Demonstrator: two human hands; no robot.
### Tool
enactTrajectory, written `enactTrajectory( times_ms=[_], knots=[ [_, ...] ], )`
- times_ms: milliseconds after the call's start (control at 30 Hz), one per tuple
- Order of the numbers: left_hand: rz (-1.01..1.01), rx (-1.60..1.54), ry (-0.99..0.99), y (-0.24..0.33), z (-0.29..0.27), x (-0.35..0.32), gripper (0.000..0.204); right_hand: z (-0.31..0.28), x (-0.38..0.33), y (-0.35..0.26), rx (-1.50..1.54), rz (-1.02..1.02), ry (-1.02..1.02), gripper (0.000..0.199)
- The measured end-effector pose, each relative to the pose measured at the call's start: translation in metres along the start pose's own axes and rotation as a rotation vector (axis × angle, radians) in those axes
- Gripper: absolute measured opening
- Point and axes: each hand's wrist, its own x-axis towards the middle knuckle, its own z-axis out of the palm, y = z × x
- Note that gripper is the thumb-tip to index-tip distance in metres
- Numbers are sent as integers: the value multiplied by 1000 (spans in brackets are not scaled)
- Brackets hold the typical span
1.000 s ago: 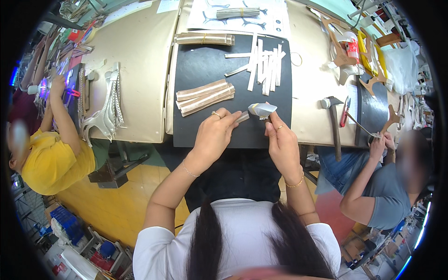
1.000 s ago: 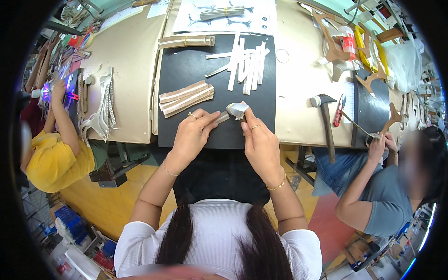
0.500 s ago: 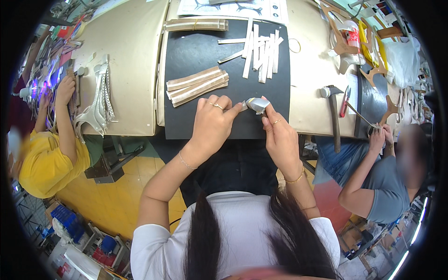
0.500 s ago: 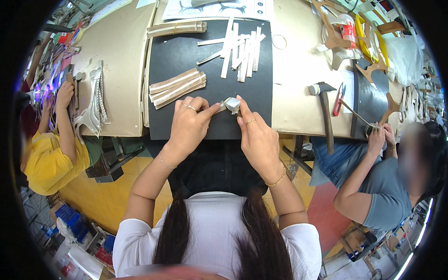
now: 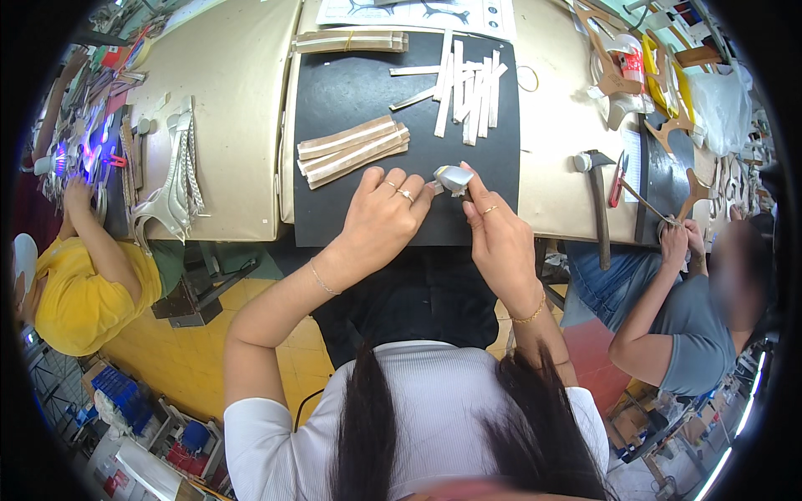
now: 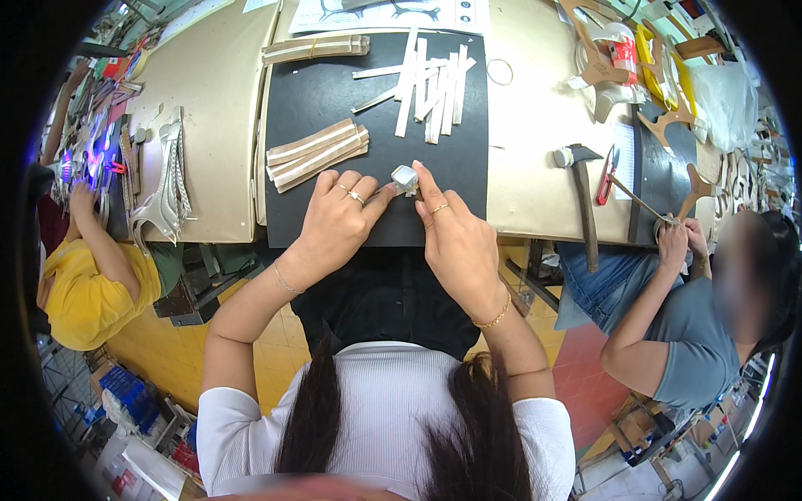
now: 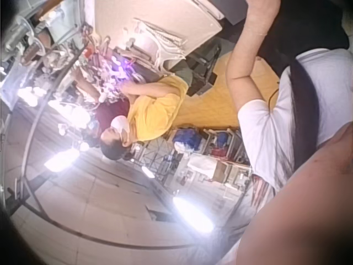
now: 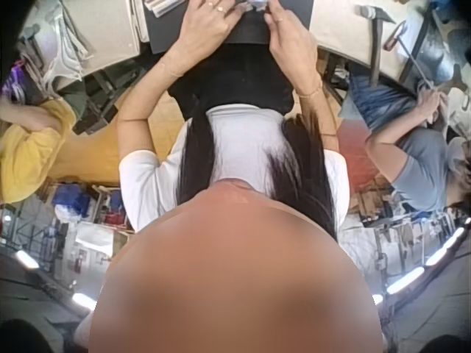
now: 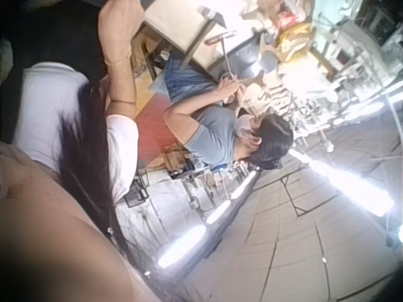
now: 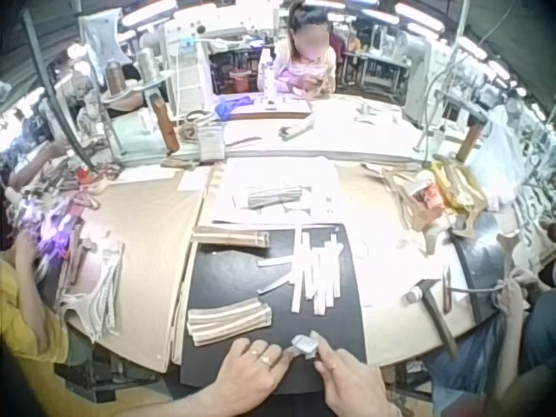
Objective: The person repeatedly picks up small wooden strips, applies glue from a bottle, and presses them onto a small metal fixture. The process is repeated for multiple strips in a workshop setting with other workers visible in the background.
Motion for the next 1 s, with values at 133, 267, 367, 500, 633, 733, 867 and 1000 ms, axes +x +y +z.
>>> enactTrajectory(
  times_ms=[133,267,367,500,633,733,867,1000],
  knots=[
    [-3,-12,0,-1,0,0,32,1,2,-1,-26,-2,-5,51],
    [29,-3,-4,-3,0,1,32,0,3,-2,-46,-4,-7,51],
    [38,2,-8,-5,-1,2,32,-1,4,-3,-42,-14,-5,50],
    [53,12,22,-7,-1,3,31,-2,5,-3,-70,-18,-33,48],
    [53,-5,22,-11,-1,2,29,-1,4,-1,-102,7,-58,47],
    [51,-26,22,-13,0,3,29,-1,4,0,-117,22,-66,47],
    [56,-41,20,-11,1,3,28,-3,5,-1,-128,13,-75,48],
    [60,-23,22,-10,1,4,28,-7,4,-5,-120,-17,-37,51]
  ],
)
